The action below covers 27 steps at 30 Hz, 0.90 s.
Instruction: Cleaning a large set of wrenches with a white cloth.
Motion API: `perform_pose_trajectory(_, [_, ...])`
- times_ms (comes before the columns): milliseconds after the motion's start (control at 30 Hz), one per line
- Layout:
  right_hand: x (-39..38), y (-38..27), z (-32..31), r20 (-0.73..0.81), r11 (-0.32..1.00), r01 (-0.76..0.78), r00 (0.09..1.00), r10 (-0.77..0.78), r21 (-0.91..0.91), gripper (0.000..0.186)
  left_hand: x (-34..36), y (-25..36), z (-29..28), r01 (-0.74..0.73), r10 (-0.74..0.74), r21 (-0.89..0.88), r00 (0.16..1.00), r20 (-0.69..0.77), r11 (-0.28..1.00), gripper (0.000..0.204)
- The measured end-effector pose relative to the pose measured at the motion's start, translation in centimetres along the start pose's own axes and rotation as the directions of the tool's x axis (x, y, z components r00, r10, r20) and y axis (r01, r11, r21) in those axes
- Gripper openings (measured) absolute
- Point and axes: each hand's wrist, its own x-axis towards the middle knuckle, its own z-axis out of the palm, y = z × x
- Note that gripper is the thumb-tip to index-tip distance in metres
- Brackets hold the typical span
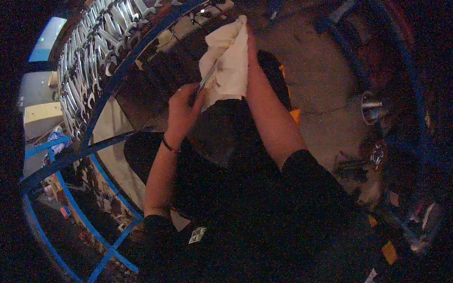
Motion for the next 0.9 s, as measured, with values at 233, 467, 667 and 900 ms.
perform_pose_trajectory(233, [-0.2, 2.9, 1.6, 0.095, 0.99, 0.136, 0.986, -0.137, 0.025, 0.042, 1.0, 0.0, -1.3, 0.214, -0.204, -0.105, 0.974, 0.093, 0.971, 0.022])
perform_pose_trajectory(467, [-6.1, 3.8, 6.4, 0.137, 0.965, 0.038, 0.991, -0.002, -0.26, 0.043, 2.0, -0.7, -1.8, 0.363, -0.384, -0.537, 0.92, 0.078, 0.761, 0.033])
perform_pose_trajectory(667, [-3.1, 2.2, 2.9, 0.056, 0.98, -0.068, 0.995, 0.079, -0.185, 0.042, 1.9, -0.3, -3.0, 0.501, -0.445, -0.743, 0.843, 0.303, 0.444, 0.031])
perform_pose_trajectory(900, [-3.6, 2.3, 2.4, 0.082, 0.978, -0.076, 0.992, 0.093, -0.196, 0.046, 1.8, -0.6, -3.2, 0.421, -0.397, -0.766, 0.887, 0.235, 0.486, 0.032])
